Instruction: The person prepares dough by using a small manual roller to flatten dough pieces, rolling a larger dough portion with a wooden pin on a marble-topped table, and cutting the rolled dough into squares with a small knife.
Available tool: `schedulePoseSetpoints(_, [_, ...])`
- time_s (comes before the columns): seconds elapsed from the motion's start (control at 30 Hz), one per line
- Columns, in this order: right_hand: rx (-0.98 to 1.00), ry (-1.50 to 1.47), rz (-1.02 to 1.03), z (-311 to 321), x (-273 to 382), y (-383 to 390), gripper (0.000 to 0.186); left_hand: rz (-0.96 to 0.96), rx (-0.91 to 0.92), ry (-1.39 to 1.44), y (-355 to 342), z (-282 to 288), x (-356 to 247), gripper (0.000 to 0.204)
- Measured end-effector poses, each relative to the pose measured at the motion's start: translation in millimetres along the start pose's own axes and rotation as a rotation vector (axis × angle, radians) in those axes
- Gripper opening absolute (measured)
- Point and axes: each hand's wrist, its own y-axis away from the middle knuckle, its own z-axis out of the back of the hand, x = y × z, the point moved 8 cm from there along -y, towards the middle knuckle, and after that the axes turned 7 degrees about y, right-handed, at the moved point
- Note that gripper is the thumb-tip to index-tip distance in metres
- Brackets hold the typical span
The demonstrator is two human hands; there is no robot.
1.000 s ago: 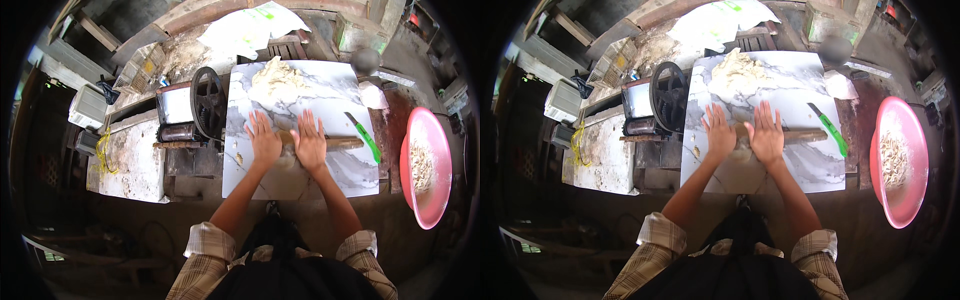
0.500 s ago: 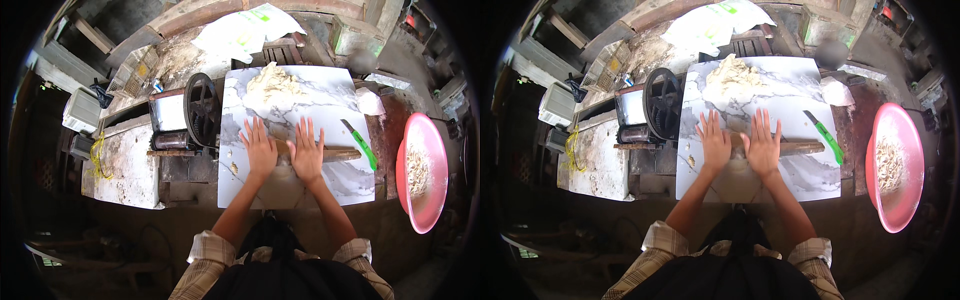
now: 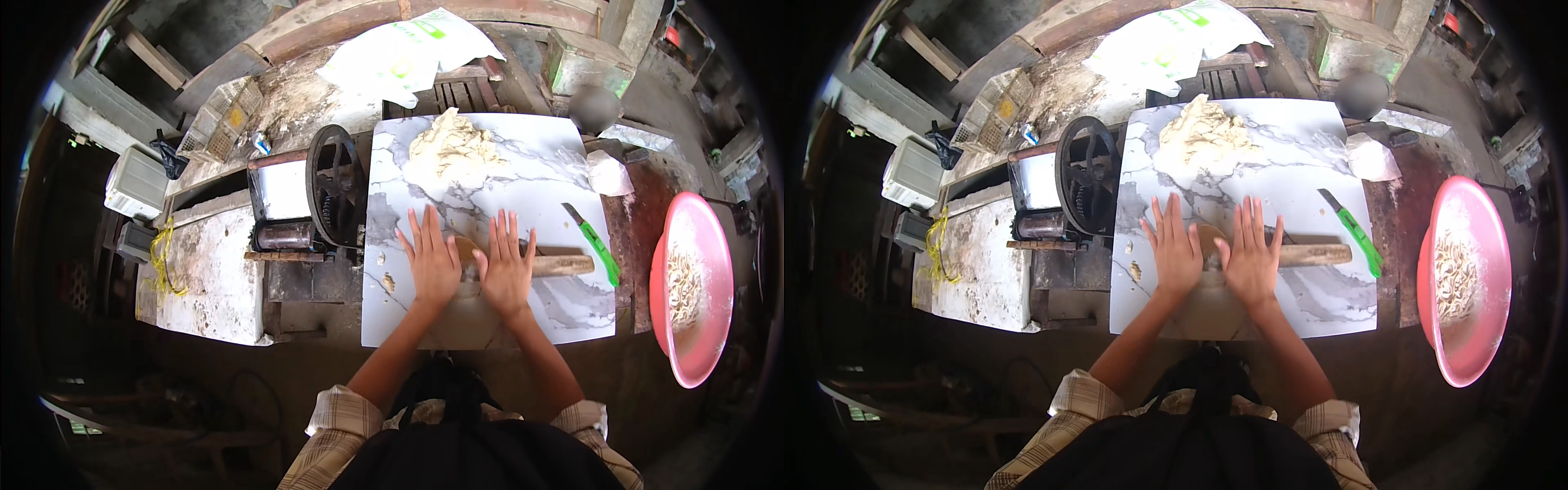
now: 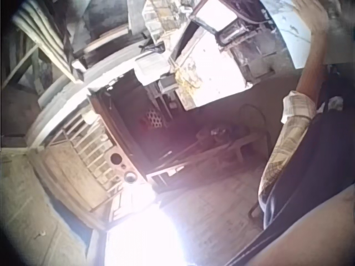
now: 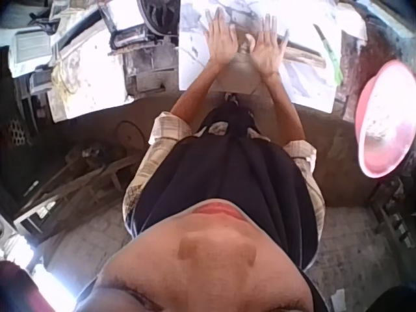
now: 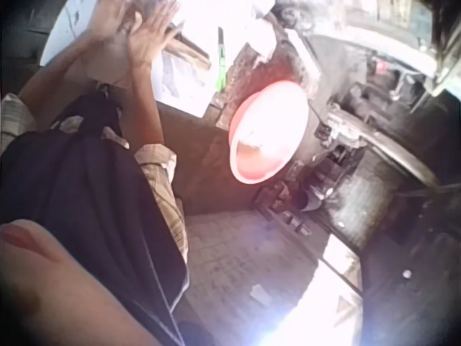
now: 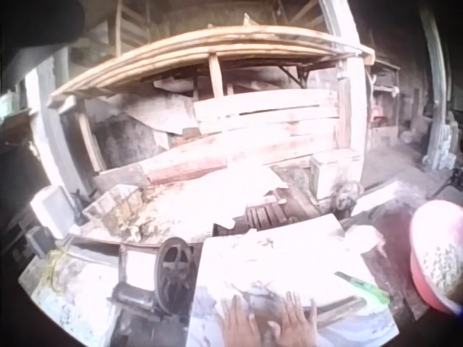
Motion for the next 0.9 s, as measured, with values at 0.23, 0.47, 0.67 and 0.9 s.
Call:
schedulePoseSetpoints(0.23, [-0.163,0.067,-0.146,-17,-27,-81,0.060,-0.055,-0.109,-0.100,-90,-15,-1,0.061])
schedulePoseSetpoints(0.47, [-0.072,-0.169,-0.033,-2,-1,22,0.061,-0.016,-0.004,-0.127,12,-4,0,0.060])
schedulePoseSetpoints(0.67, [-0.071,0.029,0.009,-4,-2,-37,0.059,-0.035,-0.076,-0.119,-40,-2,1,0.060])
schedulePoseSetpoints(0.9, [-0.120,0.041,-0.178,-24,-22,-63,0.060,-0.184,-0.136,-0.065,-76,-3,-14,0.059])
